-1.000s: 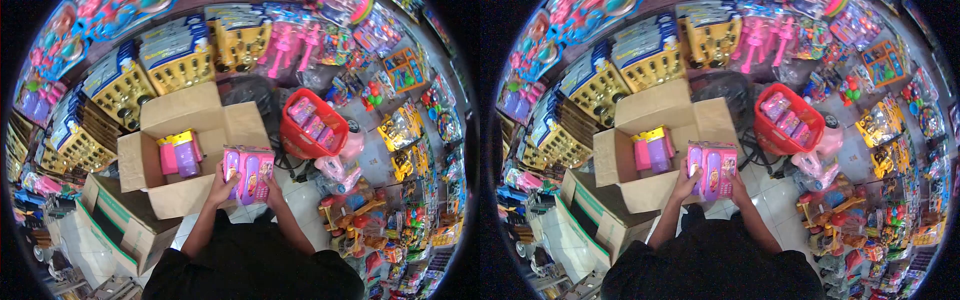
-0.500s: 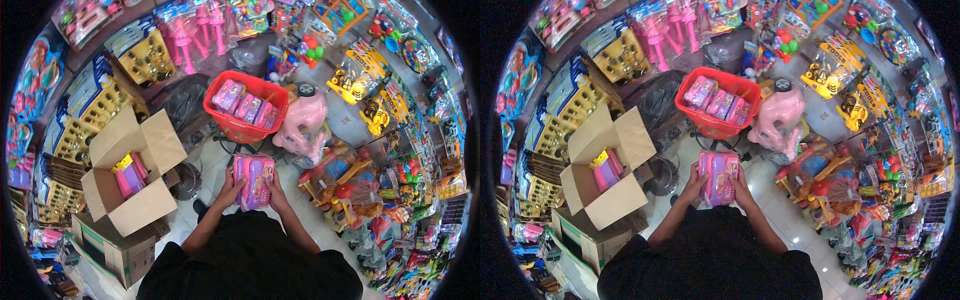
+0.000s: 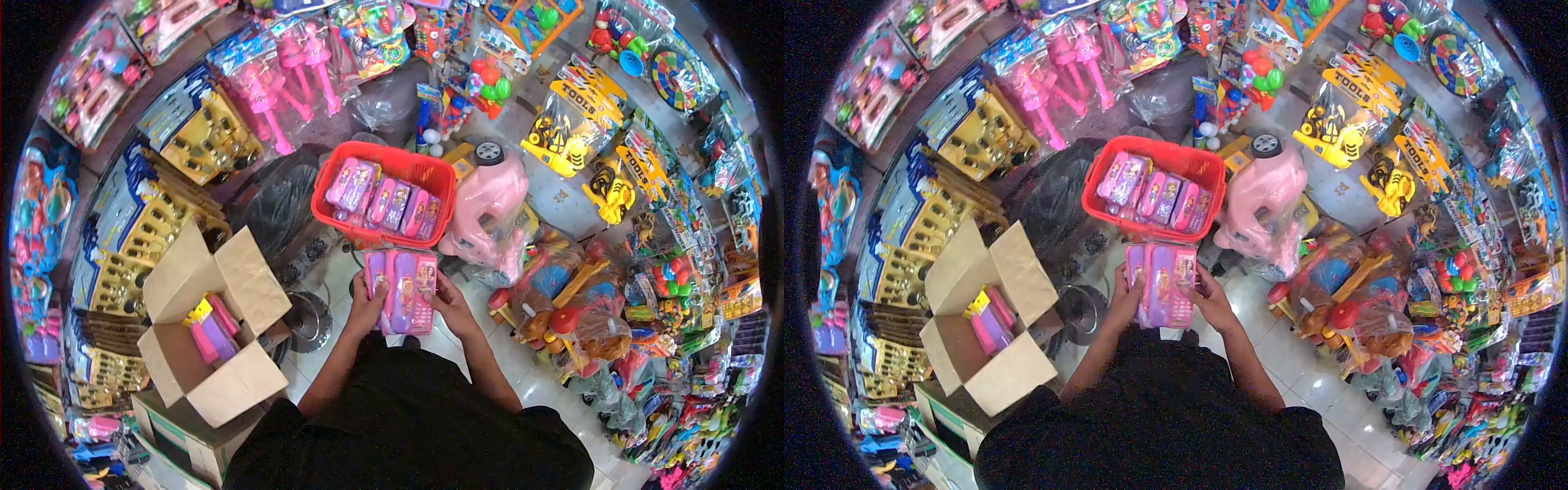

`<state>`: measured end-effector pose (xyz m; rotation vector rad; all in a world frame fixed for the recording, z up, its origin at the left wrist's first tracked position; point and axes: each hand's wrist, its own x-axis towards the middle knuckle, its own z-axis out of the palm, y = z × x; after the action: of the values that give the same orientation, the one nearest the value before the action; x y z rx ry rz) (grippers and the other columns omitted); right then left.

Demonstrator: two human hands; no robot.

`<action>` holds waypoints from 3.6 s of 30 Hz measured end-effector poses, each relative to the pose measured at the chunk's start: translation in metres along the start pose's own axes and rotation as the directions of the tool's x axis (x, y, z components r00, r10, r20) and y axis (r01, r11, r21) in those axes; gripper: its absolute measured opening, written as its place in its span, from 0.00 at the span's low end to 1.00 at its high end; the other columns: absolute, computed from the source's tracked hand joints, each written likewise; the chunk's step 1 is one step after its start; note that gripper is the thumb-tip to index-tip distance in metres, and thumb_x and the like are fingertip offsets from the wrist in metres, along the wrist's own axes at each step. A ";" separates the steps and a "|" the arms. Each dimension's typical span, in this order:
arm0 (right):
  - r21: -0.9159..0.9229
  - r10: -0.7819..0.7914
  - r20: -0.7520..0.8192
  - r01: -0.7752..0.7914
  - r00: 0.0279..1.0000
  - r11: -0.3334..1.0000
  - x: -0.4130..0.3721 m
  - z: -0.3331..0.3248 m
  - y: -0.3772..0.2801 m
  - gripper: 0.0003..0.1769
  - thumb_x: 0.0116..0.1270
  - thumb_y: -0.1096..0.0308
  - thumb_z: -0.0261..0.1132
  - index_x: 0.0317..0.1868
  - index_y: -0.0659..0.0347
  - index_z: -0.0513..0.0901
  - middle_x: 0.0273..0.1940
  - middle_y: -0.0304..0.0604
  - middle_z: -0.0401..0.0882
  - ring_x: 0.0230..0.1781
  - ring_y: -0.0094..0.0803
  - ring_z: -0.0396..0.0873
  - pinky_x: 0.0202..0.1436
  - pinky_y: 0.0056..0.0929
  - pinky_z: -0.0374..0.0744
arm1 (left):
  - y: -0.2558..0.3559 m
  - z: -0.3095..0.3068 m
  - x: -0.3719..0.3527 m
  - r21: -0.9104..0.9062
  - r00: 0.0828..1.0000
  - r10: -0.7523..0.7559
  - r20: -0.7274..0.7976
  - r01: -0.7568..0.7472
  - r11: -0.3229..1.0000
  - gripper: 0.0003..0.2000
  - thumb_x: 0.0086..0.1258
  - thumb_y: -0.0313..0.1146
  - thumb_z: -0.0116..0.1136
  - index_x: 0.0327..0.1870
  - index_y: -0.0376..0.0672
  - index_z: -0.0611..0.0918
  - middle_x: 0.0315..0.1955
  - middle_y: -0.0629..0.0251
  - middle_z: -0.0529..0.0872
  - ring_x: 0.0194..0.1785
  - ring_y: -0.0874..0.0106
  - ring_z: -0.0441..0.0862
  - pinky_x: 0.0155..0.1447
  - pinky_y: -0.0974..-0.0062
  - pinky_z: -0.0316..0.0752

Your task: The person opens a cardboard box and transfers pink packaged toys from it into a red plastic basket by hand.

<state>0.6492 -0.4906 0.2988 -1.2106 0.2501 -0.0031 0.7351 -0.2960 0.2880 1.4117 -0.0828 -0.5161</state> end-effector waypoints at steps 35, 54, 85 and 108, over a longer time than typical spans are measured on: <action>-0.548 -0.074 -0.370 -0.154 0.926 0.822 0.348 -0.064 0.100 0.30 0.62 0.74 0.68 0.63 0.62 0.68 0.49 0.47 0.80 0.44 0.35 0.81 0.47 0.33 0.81 | 0.057 -0.138 0.239 -0.035 0.914 0.044 -0.403 -0.064 0.997 0.22 0.71 0.31 0.58 0.61 0.39 0.65 0.52 0.60 0.76 0.54 0.72 0.73 0.61 0.71 0.68; -0.352 0.038 -0.186 -0.103 0.982 0.930 0.301 -0.049 0.037 0.36 0.68 0.68 0.65 0.73 0.60 0.59 0.60 0.49 0.73 0.56 0.33 0.74 0.58 0.31 0.75 | 0.057 -0.077 0.259 0.185 0.997 -0.068 -0.043 0.075 0.980 0.31 0.69 0.36 0.64 0.67 0.38 0.62 0.53 0.54 0.78 0.52 0.68 0.78 0.54 0.72 0.75; -0.761 -0.177 -0.221 -0.056 0.959 0.646 0.273 -0.069 0.059 0.54 0.49 0.63 0.76 0.70 0.66 0.52 0.67 0.65 0.54 0.72 0.62 0.53 0.75 0.48 0.58 | 0.006 0.014 0.286 0.952 0.963 0.023 0.268 -0.269 0.148 0.36 0.56 0.50 0.66 0.65 0.42 0.69 0.70 0.51 0.56 0.73 0.48 0.51 0.65 0.33 0.56; -0.684 -0.365 -0.116 0.192 0.924 0.704 0.237 -0.043 0.014 0.40 0.59 0.66 0.70 0.69 0.66 0.62 0.67 0.61 0.62 0.71 0.55 0.58 0.75 0.46 0.57 | 0.004 0.014 0.202 0.847 0.947 0.318 0.040 -0.201 0.492 0.25 0.62 0.35 0.64 0.59 0.40 0.72 0.57 0.47 0.69 0.62 0.47 0.68 0.63 0.52 0.66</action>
<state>0.8697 -0.5578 0.2266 -1.9686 0.2894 -0.3655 0.9104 -0.3876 0.2446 2.3532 -0.5087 -0.0904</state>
